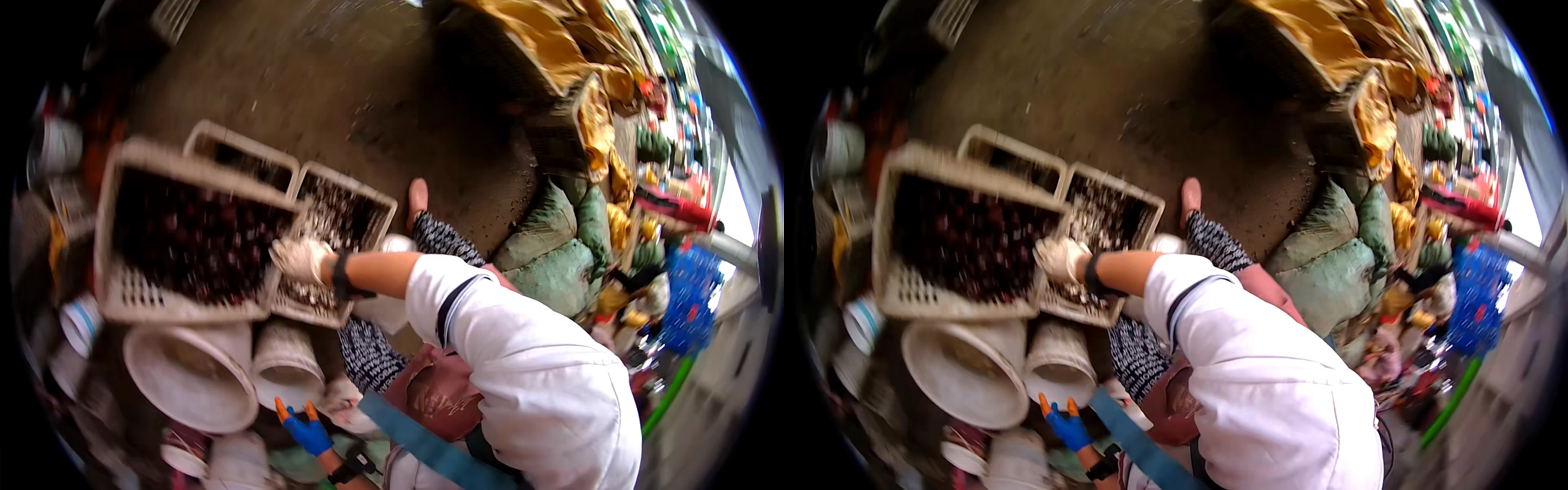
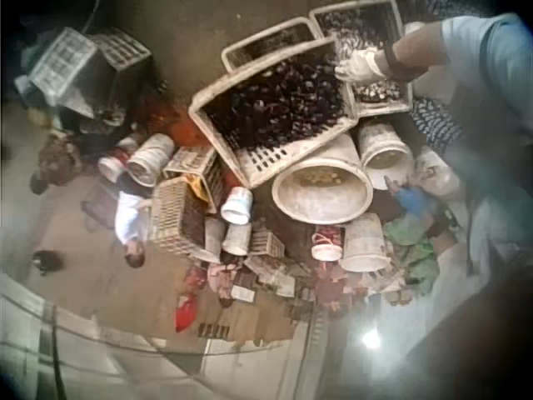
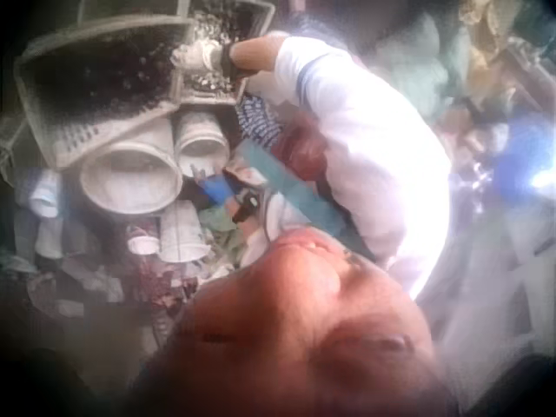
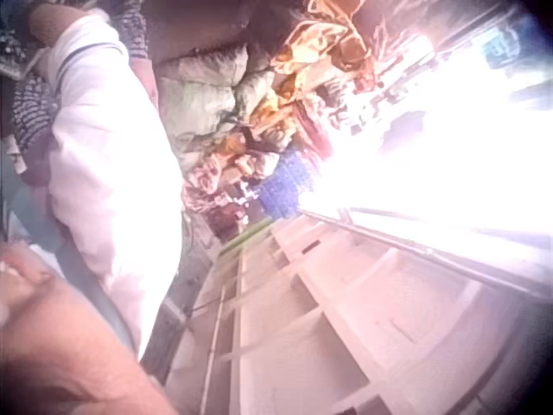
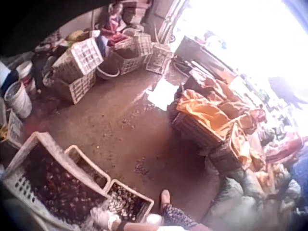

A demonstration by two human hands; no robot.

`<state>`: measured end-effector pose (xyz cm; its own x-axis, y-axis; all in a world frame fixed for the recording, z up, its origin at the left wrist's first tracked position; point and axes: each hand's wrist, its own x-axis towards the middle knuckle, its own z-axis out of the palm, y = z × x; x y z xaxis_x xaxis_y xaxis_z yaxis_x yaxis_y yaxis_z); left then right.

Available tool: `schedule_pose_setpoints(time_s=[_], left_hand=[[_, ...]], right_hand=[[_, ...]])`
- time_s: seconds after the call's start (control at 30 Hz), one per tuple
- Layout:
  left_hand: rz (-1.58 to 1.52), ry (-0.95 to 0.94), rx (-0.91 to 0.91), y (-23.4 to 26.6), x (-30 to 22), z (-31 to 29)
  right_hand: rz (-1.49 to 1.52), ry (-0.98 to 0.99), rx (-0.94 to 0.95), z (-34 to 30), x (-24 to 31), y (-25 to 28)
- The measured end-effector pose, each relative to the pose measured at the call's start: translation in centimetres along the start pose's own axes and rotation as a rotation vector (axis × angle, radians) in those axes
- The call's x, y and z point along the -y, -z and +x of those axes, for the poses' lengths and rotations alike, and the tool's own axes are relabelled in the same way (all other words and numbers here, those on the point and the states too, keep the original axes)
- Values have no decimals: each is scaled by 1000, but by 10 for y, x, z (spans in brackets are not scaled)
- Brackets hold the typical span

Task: The person peels water chestnuts using a small knife, placing the peeled fruit into a white bucket and discarding the shells into a crate in their lap. They later stand up and walk through the processing facility.

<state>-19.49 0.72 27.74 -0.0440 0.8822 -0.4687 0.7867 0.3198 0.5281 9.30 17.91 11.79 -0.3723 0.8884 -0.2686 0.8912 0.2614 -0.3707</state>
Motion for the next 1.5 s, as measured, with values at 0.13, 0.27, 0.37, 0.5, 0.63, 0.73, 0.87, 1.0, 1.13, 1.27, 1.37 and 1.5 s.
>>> schedule_pose_setpoints(time_s=[0.13,0.27,0.37,0.5,0.63,0.73,0.87,1.0,1.13,1.27,1.37,1.5], left_hand=[[115,-150,91,-7,-60,6],[409,79,149,-7,-210,-2],[1715,-434,527,-7,-111,69],[574,-579,113,-52,-400,52],[610,-885,178,-119,-519,86],[600,-1005,215,-172,-584,98],[783,-1034,305,-243,-649,99],[907,-985,407,-314,-703,94],[769,-966,615,-396,-756,93],[758,-928,607,-509,-792,111],[704,-816,681,-573,-836,75],[691,-959,867,-667,-882,8]], right_hand=[[446,-362,209,-148,-105,85],[660,-961,307,-356,-232,157],[601,-1327,346,-504,-312,175],[648,-1727,166,-690,-334,204],[793,-1990,55,-821,-278,214],[836,-2076,46,-870,-235,197],[981,-2197,-264,-886,-173,162],[1155,-2206,-298,-860,-114,103],[1466,-2192,-34,-822,-88,88],[1561,-1983,56,-810,-114,98],[1400,-2022,-302,-828,-149,104],[1258,-2079,-888,-866,-174,142]])
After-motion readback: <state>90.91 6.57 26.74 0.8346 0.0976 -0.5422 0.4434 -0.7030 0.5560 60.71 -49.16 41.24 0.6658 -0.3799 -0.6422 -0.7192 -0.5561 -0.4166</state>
